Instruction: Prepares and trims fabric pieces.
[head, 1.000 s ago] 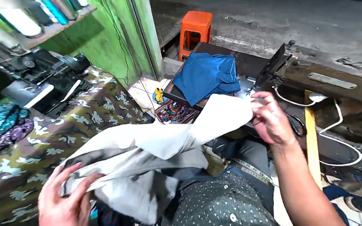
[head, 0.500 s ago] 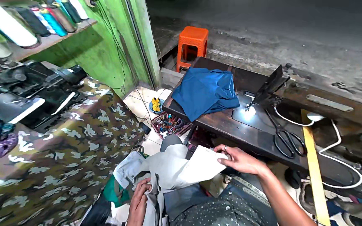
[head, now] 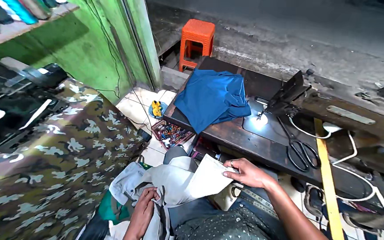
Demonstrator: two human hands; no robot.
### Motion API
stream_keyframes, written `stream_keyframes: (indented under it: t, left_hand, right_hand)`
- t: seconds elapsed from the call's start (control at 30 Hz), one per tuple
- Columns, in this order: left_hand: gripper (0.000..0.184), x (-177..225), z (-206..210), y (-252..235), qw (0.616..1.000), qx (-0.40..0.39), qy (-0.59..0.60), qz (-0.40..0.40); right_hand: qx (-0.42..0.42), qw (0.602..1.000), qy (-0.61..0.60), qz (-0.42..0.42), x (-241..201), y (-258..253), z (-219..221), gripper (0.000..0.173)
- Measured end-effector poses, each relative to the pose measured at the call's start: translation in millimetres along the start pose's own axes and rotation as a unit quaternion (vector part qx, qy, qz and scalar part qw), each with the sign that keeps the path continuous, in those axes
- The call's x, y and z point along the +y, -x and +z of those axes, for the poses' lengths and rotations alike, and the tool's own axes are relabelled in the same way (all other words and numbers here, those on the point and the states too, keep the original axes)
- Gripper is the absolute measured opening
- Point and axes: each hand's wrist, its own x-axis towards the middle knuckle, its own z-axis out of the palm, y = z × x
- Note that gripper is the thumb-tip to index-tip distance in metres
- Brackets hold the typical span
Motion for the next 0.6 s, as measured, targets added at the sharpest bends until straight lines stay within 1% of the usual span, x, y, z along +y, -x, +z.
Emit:
stream_keyframes:
  t: [0.23,0.33,0.43,0.5,0.53,0.6]
  left_hand:
    - [0.034,-3,1,-2,1.0,0.011,0.01,-0.019]
    - [0.033,5,-4,-3,0.999,-0.011,-0.008,-0.048]
    - [0.028,33,-14,-9,0.99,-0.056,-0.088,-0.094]
    - [0.022,51,-13,-12,0.978,-0.062,-0.172,-0.099]
    - [0.023,58,-11,-14,0.971,-0.066,-0.203,-0.105]
    - [0.024,64,-3,-17,0.961,-0.071,-0.237,-0.127]
  right_hand:
    - [-0.034,0.999,0.024,0.03,12,-3,14,0.037]
    - [-0.048,0.997,0.036,0.047,14,-3,18,0.04]
    - [-0.055,0.995,0.055,0.059,11,-5,17,0.043]
    - [-0.057,0.994,0.072,0.065,5,-6,14,0.044]
    - [-0.056,0.993,0.084,0.065,1,-6,11,0.043]
    - [-0.038,0.992,0.109,0.043,-9,-5,2,0.041]
